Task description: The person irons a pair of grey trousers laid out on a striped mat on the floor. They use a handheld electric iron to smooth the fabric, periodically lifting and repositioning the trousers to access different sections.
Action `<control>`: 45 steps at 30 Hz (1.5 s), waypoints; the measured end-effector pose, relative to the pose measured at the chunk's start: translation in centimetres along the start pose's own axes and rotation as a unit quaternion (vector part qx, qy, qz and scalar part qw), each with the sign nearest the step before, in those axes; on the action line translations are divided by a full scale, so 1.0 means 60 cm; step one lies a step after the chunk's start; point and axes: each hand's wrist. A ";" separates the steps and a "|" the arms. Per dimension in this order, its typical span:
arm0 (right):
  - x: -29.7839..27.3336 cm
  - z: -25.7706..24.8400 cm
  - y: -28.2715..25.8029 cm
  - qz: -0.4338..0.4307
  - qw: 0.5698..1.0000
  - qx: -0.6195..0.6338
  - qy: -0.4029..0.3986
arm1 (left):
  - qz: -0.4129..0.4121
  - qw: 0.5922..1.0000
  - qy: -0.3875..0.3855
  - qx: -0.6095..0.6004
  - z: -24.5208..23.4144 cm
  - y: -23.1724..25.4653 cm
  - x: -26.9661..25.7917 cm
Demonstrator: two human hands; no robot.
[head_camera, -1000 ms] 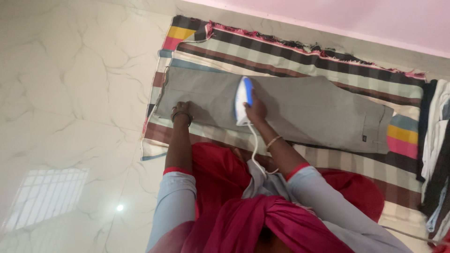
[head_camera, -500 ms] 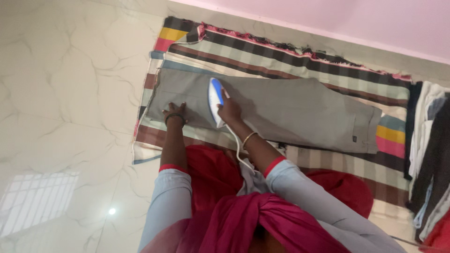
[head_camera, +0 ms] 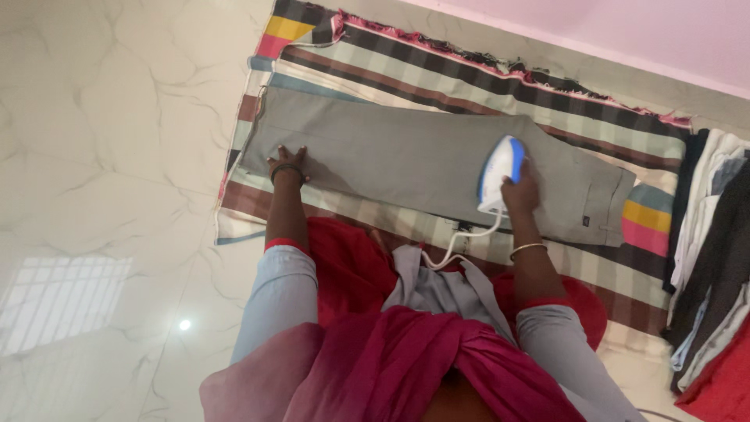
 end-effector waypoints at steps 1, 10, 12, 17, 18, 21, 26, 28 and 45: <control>0.003 -0.009 0.012 0.015 1.000 -0.011 -0.008 | -0.002 1.000 0.000 -0.002 -0.001 -0.002 -0.006; -0.028 -0.007 -0.029 -0.104 0.982 0.135 -0.083 | -0.037 0.999 -0.003 -0.022 -0.049 0.006 -0.034; -0.057 0.013 -0.084 -0.134 0.964 0.190 -0.126 | -0.051 0.998 0.002 -0.045 -0.043 0.004 -0.030; -0.083 0.056 -0.278 -0.244 0.908 0.187 -0.284 | -0.238 0.952 0.173 -0.089 -0.013 -0.059 -0.024; -0.083 0.063 -0.319 -0.275 0.886 0.217 -0.304 | -0.275 0.934 0.205 -0.100 -0.006 -0.069 -0.029; -0.092 0.087 -0.446 -0.281 0.850 0.213 -0.390 | -0.384 0.831 0.318 -0.246 0.016 -0.093 -0.046; -0.130 0.140 -0.626 -0.368 0.739 0.335 -0.453 | -0.381 0.785 0.380 -0.308 0.038 -0.107 -0.053; -0.151 0.157 -0.671 -0.356 0.719 0.355 -0.480 | -0.351 0.818 0.352 -0.289 0.049 -0.105 -0.044; -0.045 0.002 -0.236 -0.273 0.826 0.236 -0.433 | -0.219 0.960 0.035 -0.170 0.024 -0.108 -0.045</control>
Point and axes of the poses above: each hand's wrist, its own x-axis towards the middle knuckle, its own z-axis out of the palm, y = z × x, and after that the axes turned 14 degrees about y, right-handed
